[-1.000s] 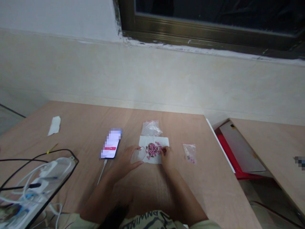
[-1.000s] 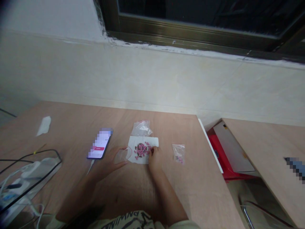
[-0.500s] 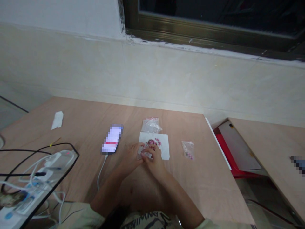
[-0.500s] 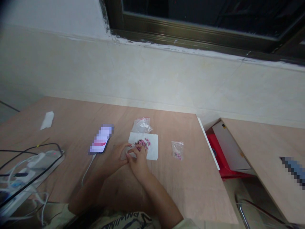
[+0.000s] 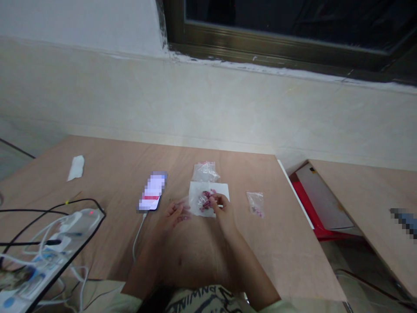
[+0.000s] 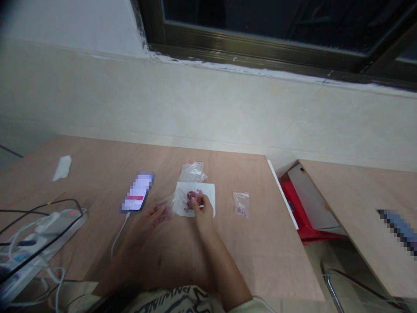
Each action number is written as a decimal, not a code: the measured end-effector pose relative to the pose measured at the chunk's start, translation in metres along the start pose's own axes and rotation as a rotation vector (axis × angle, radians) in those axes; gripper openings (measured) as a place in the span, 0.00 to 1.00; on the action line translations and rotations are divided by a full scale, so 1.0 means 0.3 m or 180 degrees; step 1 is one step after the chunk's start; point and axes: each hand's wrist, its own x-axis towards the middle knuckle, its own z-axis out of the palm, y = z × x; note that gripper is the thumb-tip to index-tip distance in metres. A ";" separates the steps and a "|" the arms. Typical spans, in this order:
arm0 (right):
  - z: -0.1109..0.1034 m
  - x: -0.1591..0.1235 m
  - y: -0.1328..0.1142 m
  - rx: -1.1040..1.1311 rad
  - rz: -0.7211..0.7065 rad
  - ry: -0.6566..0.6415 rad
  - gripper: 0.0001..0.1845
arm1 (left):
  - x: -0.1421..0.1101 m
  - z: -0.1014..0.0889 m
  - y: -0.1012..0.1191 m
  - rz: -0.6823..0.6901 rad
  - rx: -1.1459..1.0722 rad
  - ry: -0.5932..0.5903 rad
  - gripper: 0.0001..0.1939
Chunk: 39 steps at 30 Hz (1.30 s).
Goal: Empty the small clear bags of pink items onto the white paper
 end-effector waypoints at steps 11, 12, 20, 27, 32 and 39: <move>-0.032 0.150 0.129 -0.1604 -0.0186 0.0222 0.03 | 0.085 -0.050 -0.048 -0.0183 -0.0563 -0.0088 0.16; -0.032 0.149 0.129 -0.1599 -0.0211 0.0215 0.03 | 0.082 -0.049 -0.050 -0.0190 -0.0549 -0.0099 0.16; -0.043 0.157 0.147 -0.1502 -0.0204 0.0226 0.03 | 0.061 -0.041 -0.044 -0.0267 -0.0350 -0.0251 0.18; -0.062 0.141 0.104 -0.1060 0.0057 0.0248 0.04 | 0.022 -0.024 -0.030 -0.0219 -0.0259 -0.0257 0.16; -0.061 0.096 0.006 -0.0584 -0.0239 -0.0202 0.08 | 0.026 -0.017 -0.042 -0.0133 -0.0136 -0.0423 0.17; -0.021 0.077 -0.047 -0.0155 -0.0284 -0.0702 0.03 | 0.046 -0.010 -0.051 -0.0152 -0.0063 -0.0423 0.16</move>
